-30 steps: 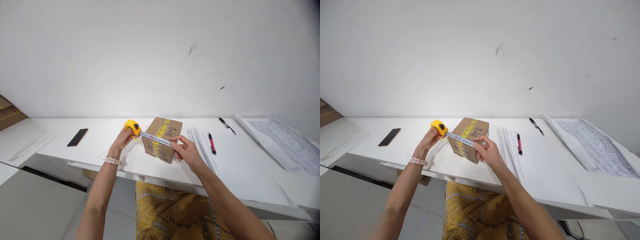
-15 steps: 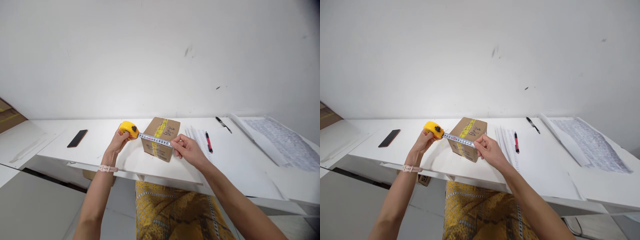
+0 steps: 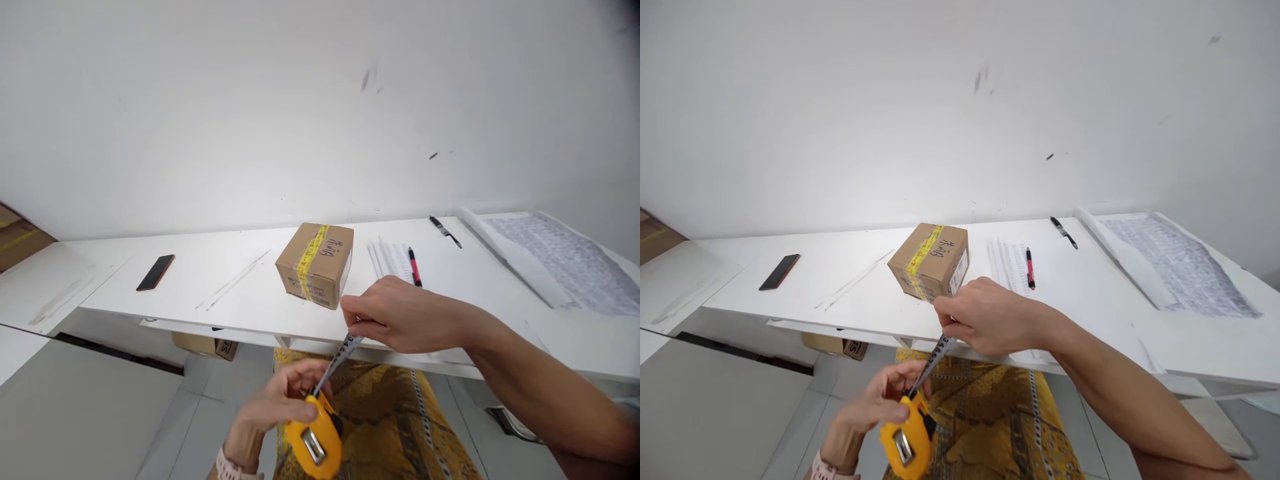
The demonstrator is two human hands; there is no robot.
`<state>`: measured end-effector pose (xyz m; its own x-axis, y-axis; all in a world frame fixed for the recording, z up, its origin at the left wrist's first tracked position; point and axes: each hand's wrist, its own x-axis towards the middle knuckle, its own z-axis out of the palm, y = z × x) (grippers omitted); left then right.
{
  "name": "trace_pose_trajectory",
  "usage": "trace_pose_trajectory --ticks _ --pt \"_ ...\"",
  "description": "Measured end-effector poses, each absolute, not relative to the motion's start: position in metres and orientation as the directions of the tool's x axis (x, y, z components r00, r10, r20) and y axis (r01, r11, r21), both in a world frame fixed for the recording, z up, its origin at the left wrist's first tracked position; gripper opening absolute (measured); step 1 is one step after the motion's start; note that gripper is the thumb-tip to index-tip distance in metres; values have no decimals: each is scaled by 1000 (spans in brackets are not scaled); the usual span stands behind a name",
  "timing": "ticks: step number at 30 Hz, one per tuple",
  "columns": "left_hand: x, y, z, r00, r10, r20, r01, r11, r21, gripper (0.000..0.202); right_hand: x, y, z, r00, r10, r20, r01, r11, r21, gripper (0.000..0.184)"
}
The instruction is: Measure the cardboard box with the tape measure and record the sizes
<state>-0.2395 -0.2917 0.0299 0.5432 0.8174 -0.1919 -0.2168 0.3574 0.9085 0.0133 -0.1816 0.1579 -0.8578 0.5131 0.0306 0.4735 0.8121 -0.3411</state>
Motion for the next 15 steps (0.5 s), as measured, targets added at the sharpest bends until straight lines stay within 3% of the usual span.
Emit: trace_pose_trajectory --ticks 3,8,10,12,15 --pt "-224 -303 24 585 779 -227 -214 418 883 51 8 -181 160 -865 501 14 471 822 -321 14" --pt "-204 -309 10 520 818 -246 -422 496 759 47 9 -182 165 -870 492 44 456 835 -309 12" --pt "-196 -307 8 408 868 -282 -415 452 790 35 8 -181 167 -871 491 24 466 840 -278 12" --pt "-192 -305 7 274 915 -297 -335 380 862 38 6 -179 169 -873 488 15 465 841 -278 12" --pt "-195 -303 7 145 953 -266 -244 295 924 49 4 -174 166 -870 490 53 421 794 -438 13"
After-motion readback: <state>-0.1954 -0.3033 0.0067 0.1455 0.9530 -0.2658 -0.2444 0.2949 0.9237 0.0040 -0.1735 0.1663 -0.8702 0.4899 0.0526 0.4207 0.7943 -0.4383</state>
